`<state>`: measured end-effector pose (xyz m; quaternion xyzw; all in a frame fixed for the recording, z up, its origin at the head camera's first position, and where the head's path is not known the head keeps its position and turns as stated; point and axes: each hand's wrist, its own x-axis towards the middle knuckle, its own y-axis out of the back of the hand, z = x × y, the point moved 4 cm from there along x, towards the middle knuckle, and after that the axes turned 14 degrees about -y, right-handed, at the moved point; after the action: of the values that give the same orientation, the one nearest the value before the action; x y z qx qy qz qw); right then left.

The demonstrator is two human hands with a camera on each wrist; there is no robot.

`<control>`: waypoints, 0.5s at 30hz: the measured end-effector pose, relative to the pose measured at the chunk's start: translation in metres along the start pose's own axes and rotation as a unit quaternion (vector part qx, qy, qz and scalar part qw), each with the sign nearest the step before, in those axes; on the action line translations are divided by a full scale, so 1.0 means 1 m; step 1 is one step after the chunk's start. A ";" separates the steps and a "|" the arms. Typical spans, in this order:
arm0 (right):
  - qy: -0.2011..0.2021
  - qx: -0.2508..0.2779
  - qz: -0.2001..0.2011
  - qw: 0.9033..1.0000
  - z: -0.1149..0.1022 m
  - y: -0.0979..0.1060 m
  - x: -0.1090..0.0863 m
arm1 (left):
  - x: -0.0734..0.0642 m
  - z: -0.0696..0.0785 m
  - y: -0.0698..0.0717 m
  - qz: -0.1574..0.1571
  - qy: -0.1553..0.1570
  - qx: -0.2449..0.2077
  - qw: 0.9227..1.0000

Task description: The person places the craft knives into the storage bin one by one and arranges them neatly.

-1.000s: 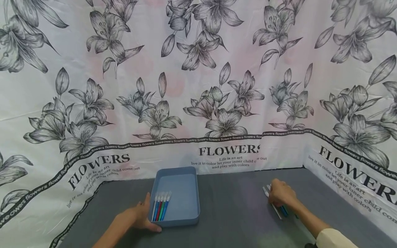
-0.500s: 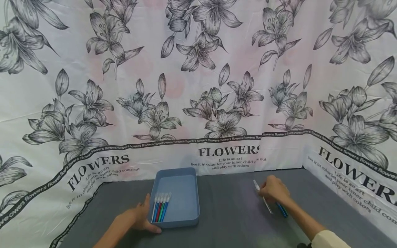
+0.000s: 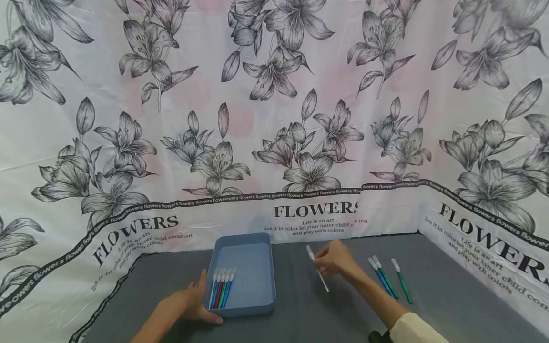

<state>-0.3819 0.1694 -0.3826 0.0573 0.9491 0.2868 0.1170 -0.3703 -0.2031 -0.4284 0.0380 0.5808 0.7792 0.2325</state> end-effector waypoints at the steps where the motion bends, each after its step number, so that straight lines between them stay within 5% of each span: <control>1: 0.007 0.005 -0.009 1.000 -0.005 -0.007 -0.001 | 0.000 0.000 0.000 0.000 0.002 -0.001 1.000; 15: 0.125 0.039 -0.073 0.989 -0.063 -0.104 -0.022 | 0.001 -0.004 -0.001 -0.001 0.004 -0.004 1.000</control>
<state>-0.3810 0.0460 -0.3850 -0.0441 0.9683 0.2454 0.0154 -0.3721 -0.2064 -0.4313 0.0333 0.5788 0.7814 0.2308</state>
